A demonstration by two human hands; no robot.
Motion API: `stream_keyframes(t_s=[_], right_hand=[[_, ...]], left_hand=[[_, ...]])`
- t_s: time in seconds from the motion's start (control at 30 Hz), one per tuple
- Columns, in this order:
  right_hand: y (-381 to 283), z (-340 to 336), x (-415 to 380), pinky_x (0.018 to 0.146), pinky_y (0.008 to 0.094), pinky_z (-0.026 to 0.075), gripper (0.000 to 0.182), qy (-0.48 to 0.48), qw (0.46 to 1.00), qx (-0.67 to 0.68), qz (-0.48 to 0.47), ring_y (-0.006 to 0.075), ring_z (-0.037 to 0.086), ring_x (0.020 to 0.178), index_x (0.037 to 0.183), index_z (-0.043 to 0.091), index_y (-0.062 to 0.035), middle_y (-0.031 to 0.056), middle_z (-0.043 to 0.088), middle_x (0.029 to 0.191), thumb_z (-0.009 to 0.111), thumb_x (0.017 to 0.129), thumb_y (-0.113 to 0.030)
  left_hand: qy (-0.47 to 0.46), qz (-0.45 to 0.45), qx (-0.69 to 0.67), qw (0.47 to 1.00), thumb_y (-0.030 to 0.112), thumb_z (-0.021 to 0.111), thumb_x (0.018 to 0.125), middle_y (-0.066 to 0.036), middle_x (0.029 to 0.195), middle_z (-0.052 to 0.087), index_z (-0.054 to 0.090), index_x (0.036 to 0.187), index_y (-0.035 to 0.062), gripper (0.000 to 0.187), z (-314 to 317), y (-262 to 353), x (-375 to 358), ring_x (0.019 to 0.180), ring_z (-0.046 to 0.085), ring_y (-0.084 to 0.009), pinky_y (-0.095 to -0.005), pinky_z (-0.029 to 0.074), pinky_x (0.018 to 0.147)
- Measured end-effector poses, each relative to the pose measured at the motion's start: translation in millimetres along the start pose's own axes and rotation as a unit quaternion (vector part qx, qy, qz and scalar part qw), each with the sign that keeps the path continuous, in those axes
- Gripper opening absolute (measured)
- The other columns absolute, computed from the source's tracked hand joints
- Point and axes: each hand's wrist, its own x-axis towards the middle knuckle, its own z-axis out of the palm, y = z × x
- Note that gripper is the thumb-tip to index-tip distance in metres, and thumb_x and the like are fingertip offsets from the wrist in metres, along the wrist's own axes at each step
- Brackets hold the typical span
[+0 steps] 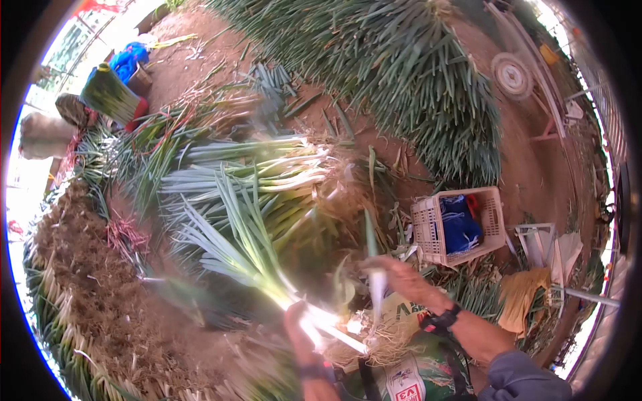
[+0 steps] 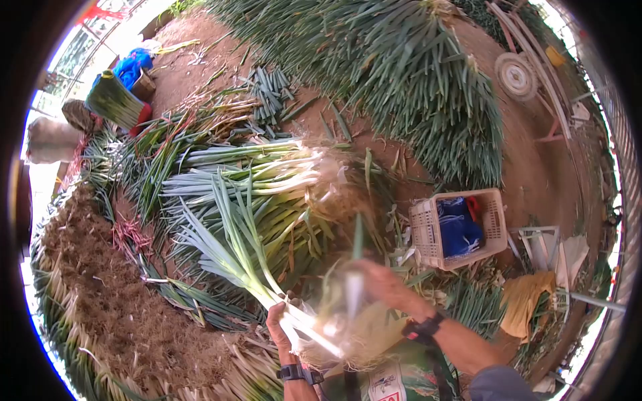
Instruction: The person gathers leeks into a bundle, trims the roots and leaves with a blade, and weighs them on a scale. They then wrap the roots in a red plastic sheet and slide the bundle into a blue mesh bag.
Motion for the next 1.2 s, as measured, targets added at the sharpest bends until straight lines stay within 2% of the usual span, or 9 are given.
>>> stream_keyframes(t_s=[0.07, 0.2, 0.5, 0.6, 0.7, 0.83, 1.0, 1.13, 1.2], right_hand=[[-3, 28, 10, 0.114, 0.0399, 0.044, 0.031, -0.143, 0.986, 0.036, -0.072, 0.0242, 0.05, 0.136, 0.134, 0.059, -0.0114, 0.0115, 0.055, 0.144, 0.047, 0.106, -0.009], [3, 60, -24, 0.109, 0.0375, 0.047, 0.029, -0.229, 0.964, 0.134, -0.021, 0.0215, 0.054, 0.127, 0.132, 0.06, -0.0088, 0.0101, 0.058, 0.136, 0.05, 0.105, -0.013], [64, 54, -133, 0.096, 0.0321, 0.053, 0.032, -0.11, 0.924, 0.359, 0.065, 0.0154, 0.062, 0.108, 0.127, 0.063, -0.0029, 0.0069, 0.066, 0.119, 0.057, 0.104, -0.024], [83, 43, -174, 0.091, 0.0303, 0.055, 0.034, -0.071, 0.913, 0.396, 0.067, 0.0134, 0.065, 0.102, 0.126, 0.064, -0.001, 0.0058, 0.069, 0.113, 0.06, 0.104, -0.027], [38, 20, -219, 0.084, 0.0269, 0.057, 0.037, -0.012, 0.895, 0.433, 0.109, 0.01, 0.067, 0.092, 0.122, 0.066, 0.0009, 0.0031, 0.071, 0.105, 0.062, 0.104, -0.03], [85, 14, -268, 0.074, 0.0271, 0.055, 0.036, 0.033, 0.939, 0.329, 0.099, 0.0094, 0.067, 0.089, 0.117, 0.069, 0.0002, 0.0054, 0.073, 0.1, 0.062, 0.104, -0.032], [102, -12, -323, 0.072, 0.0325, 0.055, 0.032, 0.066, 0.997, 0.016, 0.032, 0.0194, 0.071, 0.084, 0.117, 0.069, -0.0019, 0.0128, 0.074, 0.097, 0.069, 0.097, -0.027], [93, -34, -370, 0.072, 0.038, 0.057, 0.03, 0.044, 0.99, -0.132, 0.039, 0.0308, 0.073, 0.082, 0.117, 0.07, -0.0043, 0.0168, 0.073, 0.096, 0.074, 0.09, -0.018], [115, -26, -388, 0.068, 0.039, 0.057, 0.029, 0.098, 0.983, -0.128, -0.092, 0.032, 0.072, 0.078, 0.116, 0.07, -0.0049, 0.0164, 0.073, 0.093, 0.074, 0.09, -0.017]], left_hand=[[-0.013, -0.004, -0.022, 1.0, 0.017, 0.065, 0.084, -0.014, 0.102, 0.069, 0.062, 0.112, 0.0024, 0.031, -3, -1, -10, 0.085, 0.068, -0.0238, -0.0371, 0.059, 0.078], [-0.038, -0.009, -0.013, 0.999, 0.015, 0.065, 0.085, -0.013, 0.102, 0.07, 0.061, 0.111, 0.0032, 0.029, -15, -5, -16, 0.085, 0.069, -0.0243, -0.0376, 0.06, 0.078], [-0.022, -0.032, 0.057, 0.998, 0.018, 0.065, 0.086, -0.012, 0.09, 0.07, 0.064, 0.105, 0.0014, 0.026, -15, -37, -9, 0.082, 0.069, -0.0217, -0.0331, 0.059, 0.072], [-0.045, -0.031, 0.195, 0.979, 0.012, 0.053, 0.096, -0.012, 0.113, 0.065, 0.065, 0.114, -0.0015, 0.026, -42, -63, -1, 0.104, 0.061, -0.0235, -0.0364, 0.047, 0.096], [-0.077, 0.0, 0.301, 0.951, 0.01, 0.048, 0.1, -0.013, 0.123, 0.063, 0.065, 0.12, -0.0027, 0.029, -24, -85, -36, 0.115, 0.057, -0.0253, -0.0385, 0.041, 0.106], [-0.133, 0.029, 0.376, 0.917, 0.009, 0.047, 0.097, -0.014, 0.112, 0.068, 0.069, 0.111, -0.0034, 0.029, -7, -118, -69, 0.107, 0.06, -0.0249, -0.0374, 0.044, 0.099], [-0.206, 0.098, 0.478, 0.848, 0.01, 0.048, 0.092, -0.013, 0.095, 0.071, 0.071, 0.1, -0.0053, 0.029, 2, -153, -96, 0.092, 0.063, -0.0245, -0.037, 0.048, 0.086], [-0.192, 0.073, 0.494, 0.845, 0.032, 0.059, 0.081, -0.008, 0.088, 0.066, 0.07, 0.092, 0.0021, 0.034, 28, -157, -118, 0.084, 0.062, -0.0227, -0.0361, 0.05, 0.079], [-0.18, 0.065, 0.483, 0.854, 0.038, 0.063, 0.077, -0.008, 0.086, 0.065, 0.07, 0.092, 0.004, 0.038, 29, -160, -116, 0.081, 0.061, -0.0229, -0.0362, 0.05, 0.076]])
